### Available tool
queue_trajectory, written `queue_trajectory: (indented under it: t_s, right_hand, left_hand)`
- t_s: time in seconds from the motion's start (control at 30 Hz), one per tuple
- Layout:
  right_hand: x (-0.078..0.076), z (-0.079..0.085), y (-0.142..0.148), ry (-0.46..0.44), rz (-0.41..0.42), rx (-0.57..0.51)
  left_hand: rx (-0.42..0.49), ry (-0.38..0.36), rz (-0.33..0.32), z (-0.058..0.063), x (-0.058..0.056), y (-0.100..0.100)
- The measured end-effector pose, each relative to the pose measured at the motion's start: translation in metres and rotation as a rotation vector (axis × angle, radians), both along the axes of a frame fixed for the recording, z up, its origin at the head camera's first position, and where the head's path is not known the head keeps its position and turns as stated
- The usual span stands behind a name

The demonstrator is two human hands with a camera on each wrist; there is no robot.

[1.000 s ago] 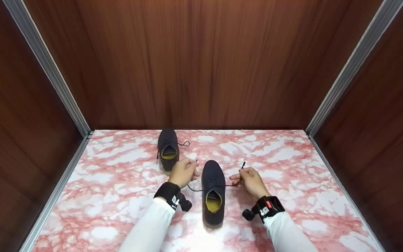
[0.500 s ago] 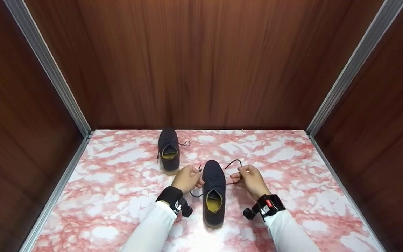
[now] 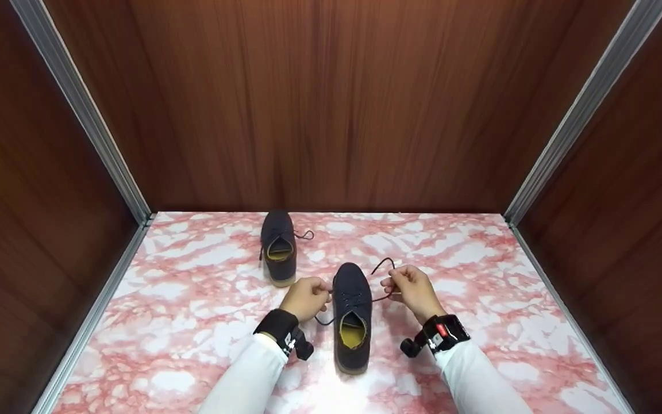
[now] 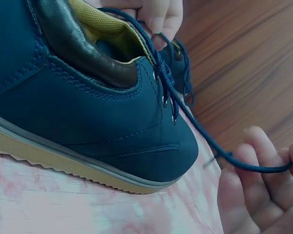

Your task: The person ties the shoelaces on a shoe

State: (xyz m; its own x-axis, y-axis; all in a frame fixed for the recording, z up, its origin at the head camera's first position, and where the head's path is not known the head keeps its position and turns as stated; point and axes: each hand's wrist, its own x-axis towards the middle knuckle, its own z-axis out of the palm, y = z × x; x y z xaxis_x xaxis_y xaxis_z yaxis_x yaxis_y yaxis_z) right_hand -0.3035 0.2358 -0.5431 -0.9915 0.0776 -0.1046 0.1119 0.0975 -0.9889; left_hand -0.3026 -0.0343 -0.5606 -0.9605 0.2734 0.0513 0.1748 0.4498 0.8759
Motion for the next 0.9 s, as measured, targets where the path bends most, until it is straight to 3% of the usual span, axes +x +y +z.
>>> queue_trajectory:
  t_s: [0.13, 0.27, 0.53, 0.9]
  right_hand:
    - [-0.004, 0.006, -0.003, 0.043, -0.049, 0.113]
    - [-0.007, 0.010, -0.004, 0.095, -0.060, 0.231]
    - [-0.012, 0.023, -0.016, 0.254, -0.048, 0.460]
    - [-0.014, 0.046, -0.053, 0.445, -0.103, 0.568]
  left_hand:
    - [-0.030, 0.081, 0.006, -0.002, 0.001, -0.002]
    - [-0.020, 0.107, 0.027, -0.002, 0.001, -0.003]
    - [-0.006, 0.107, 0.079, -0.002, -0.001, -0.004]
    - [0.030, 0.053, 0.052, 0.001, 0.002, -0.004]
